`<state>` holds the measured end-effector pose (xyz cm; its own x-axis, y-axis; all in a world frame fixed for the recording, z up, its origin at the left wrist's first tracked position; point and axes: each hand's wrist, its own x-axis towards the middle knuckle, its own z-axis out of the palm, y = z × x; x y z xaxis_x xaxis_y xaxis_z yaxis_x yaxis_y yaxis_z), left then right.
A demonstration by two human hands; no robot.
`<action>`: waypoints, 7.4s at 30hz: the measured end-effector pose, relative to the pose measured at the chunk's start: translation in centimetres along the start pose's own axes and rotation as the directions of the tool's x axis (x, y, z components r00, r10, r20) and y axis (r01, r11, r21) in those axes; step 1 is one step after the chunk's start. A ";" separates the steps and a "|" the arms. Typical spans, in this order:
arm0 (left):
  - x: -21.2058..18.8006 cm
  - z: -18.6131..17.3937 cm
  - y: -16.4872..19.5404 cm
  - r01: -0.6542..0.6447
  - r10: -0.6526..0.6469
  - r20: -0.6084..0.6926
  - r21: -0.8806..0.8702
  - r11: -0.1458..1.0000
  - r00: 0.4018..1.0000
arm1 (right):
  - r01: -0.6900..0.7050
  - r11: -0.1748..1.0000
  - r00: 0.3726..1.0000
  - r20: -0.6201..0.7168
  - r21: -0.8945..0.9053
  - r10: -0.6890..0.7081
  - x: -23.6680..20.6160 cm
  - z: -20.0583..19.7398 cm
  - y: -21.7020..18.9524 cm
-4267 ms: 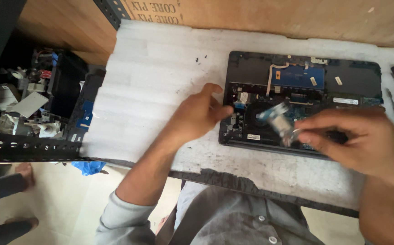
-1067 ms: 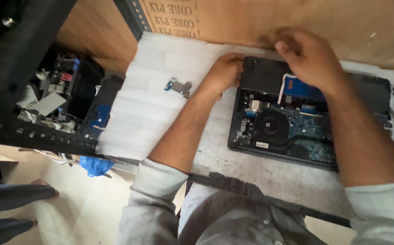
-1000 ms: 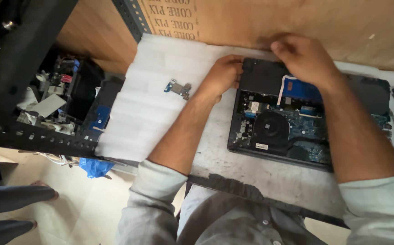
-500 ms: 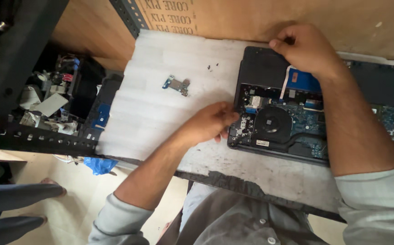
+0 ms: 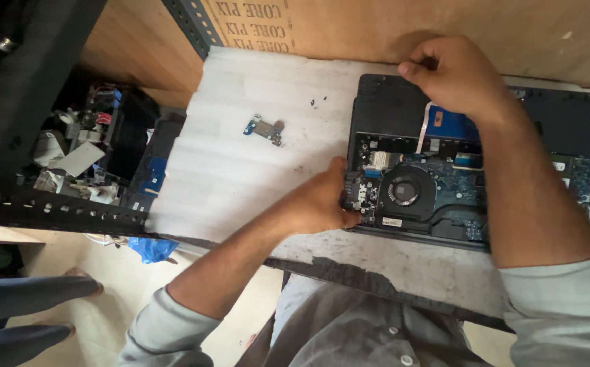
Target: The person works on an opened laptop chassis on a foam-padded bench, unscrewing and lifting out internal components by hand. They use a screwdriver on the board, remove a small expansion board and set it on the bench, detach the hard drive, and reposition the laptop chassis while continuing to unfasten parts.
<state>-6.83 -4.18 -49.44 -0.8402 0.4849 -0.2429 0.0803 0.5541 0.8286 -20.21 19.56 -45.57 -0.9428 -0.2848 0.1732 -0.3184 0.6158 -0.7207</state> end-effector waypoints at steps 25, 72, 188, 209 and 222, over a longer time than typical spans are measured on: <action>-0.3 0.4 2.0 0.111 -0.097 -0.098 0.147 0.983 0.990 | 0.107 0.993 0.994 -0.044 0.045 -0.105 -0.2 -0.1 0.8; 0.2 0.3 0.5 -0.043 0.041 -0.026 -0.061 0.997 0.999 | 0.108 0.990 0.994 -0.030 0.089 -0.106 -0.4 -0.4 1.0; -0.7 1.0 0.7 -0.019 0.003 -0.091 -0.167 0.986 0.996 | 0.092 0.995 0.996 -0.016 0.037 -0.092 -0.4 -0.4 2.6; -0.4 1.0 0.1 -0.072 0.059 -0.087 -0.154 0.985 0.994 | 0.123 0.990 0.992 -0.021 0.065 -0.122 -0.4 -0.5 2.6; 0.3 1.6 -1.7 -0.064 0.065 -0.011 -0.436 0.898 0.998 | 0.113 0.993 0.993 -0.018 0.035 -0.113 -0.3 -0.5 1.9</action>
<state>-6.37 -3.86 -51.77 -0.8388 0.5128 -0.1827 -0.1085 0.1714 0.9792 -20.55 21.19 -46.65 -0.9025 -0.3394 0.2651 -0.4194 0.5535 -0.7196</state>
